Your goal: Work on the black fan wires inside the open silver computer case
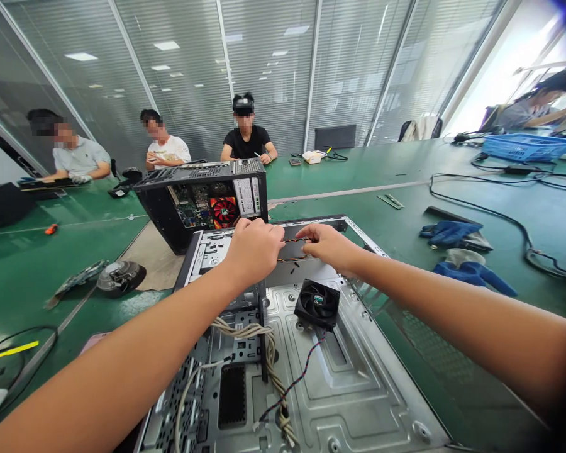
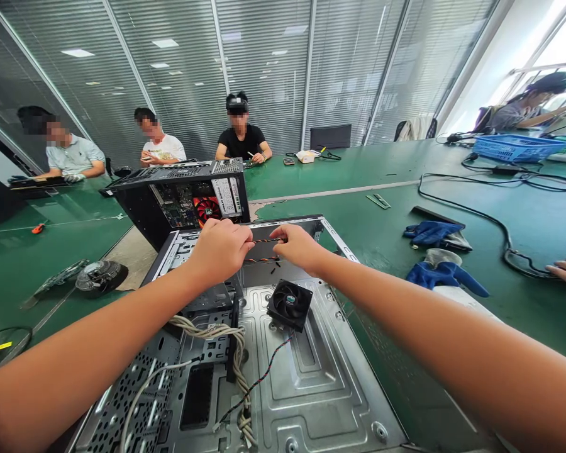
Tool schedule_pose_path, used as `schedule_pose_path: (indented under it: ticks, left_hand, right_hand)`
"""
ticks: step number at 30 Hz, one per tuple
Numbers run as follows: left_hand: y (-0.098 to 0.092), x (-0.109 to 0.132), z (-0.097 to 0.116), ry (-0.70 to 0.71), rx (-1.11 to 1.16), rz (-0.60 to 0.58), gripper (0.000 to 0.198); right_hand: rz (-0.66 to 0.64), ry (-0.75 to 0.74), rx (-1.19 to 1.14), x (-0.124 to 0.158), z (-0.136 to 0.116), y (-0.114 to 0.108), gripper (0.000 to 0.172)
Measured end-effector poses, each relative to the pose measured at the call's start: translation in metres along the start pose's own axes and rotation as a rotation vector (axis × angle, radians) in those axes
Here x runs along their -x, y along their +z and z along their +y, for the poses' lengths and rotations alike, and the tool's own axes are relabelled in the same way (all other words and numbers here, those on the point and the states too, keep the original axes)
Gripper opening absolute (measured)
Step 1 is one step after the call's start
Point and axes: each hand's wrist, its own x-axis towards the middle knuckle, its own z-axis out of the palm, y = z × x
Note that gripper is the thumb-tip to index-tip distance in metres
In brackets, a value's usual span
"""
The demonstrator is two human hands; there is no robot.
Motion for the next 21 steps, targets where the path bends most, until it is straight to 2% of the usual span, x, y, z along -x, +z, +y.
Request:
schedule_pose_path:
  ticks: [4, 8, 13, 15, 17, 21]
  left_hand:
    - [0.0, 0.001, -0.001, 0.021, -0.028, 0.056, 0.018]
    - [-0.001, 0.001, -0.002, -0.023, -0.045, 0.133, 0.021]
    - [-0.004, 0.002, -0.003, -0.045, -0.087, 0.225, 0.025]
    - [-0.005, 0.002, -0.003, -0.057, -0.087, 0.234, 0.025]
    - [-0.005, 0.002, -0.003, -0.073, -0.078, 0.229, 0.024]
    - [-0.005, 0.002, -0.005, -0.094, -0.063, 0.212, 0.024]
  right_hand:
    - [0.021, 0.106, -0.345, 0.002, -0.004, -0.002, 0.023]
    - [-0.01, 0.235, -0.505, 0.007, -0.013, -0.004, 0.021]
    - [-0.186, 0.444, -0.371, 0.012, -0.022, -0.006, 0.007]
    - [-0.232, 0.521, -0.278, 0.012, -0.022, -0.006, 0.014]
    - [-0.224, 0.558, -0.2, 0.011, -0.021, -0.006, 0.024]
    - [-0.184, 0.497, -0.121, 0.008, -0.018, -0.005, 0.032]
